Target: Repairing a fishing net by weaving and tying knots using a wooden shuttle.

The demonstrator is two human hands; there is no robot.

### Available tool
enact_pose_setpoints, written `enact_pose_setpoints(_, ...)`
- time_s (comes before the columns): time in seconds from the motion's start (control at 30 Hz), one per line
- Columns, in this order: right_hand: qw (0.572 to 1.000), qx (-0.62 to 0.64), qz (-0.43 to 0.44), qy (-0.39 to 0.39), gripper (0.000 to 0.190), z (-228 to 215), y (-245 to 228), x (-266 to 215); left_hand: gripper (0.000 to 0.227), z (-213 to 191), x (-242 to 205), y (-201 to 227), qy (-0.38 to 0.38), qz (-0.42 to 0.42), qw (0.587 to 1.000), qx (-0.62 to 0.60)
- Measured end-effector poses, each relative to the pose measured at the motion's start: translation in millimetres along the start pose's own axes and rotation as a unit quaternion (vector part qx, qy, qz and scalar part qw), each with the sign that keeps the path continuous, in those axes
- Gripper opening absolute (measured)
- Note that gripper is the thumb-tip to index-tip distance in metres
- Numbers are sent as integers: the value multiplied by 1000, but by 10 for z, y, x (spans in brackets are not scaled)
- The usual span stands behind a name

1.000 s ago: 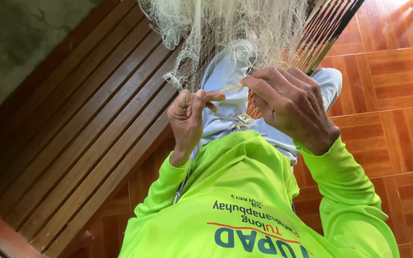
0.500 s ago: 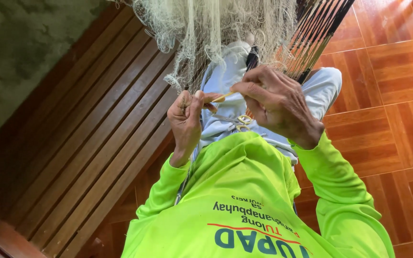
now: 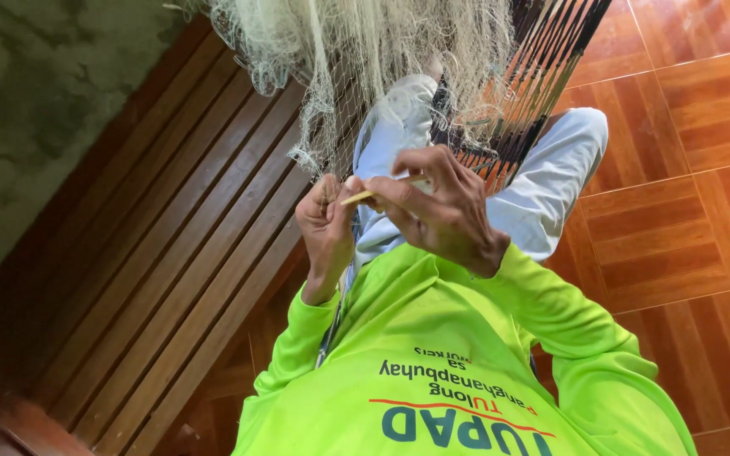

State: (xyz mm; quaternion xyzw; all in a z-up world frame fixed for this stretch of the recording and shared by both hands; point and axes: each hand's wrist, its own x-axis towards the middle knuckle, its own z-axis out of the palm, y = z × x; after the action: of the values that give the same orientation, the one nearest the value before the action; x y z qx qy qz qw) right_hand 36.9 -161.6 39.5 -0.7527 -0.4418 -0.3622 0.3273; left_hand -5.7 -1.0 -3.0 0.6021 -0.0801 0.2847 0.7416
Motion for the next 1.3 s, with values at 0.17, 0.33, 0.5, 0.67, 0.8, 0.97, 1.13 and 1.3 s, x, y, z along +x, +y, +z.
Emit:
enact_pose_setpoints(0.17, 993, -47, -32, 100, 14, 68, -323, 54, 49, 71, 35, 202, 6, 27, 1000, 0)
enact_pose_setpoints(0.33, 979, -22, -84, 183, 10, 107, -454, -57, 49, 164, 76, 385, 14, 48, 999, 5)
enact_pose_setpoints(0.5, 981, -46, -56, 180, 13, -156, -480, 63, 49, 108, 69, 277, -1, 42, 999, -2)
enact_pose_setpoints(0.67, 969, 65, -75, 227, 7, -239, -400, -89, 47, 93, 100, 300, -12, 22, 999, -25)
enact_pose_setpoints(0.8, 965, 166, -20, 200, 13, -377, -504, 46, 47, 77, 105, 309, -10, 13, 1000, -17)
enact_pose_setpoints(0.97, 947, 261, 32, 184, 12, -508, -515, 252, 46, 83, 100, 284, -1, 9, 1000, -12)
enact_pose_setpoints(1.13, 912, 368, 161, 81, 19, -708, -590, 118, 46, 43, 106, 237, -10, 5, 1000, -7)
enact_pose_setpoints(1.3, 825, 521, 213, -42, 20, -742, -937, 211, 48, 13, 137, 182, -27, 23, 999, -13)
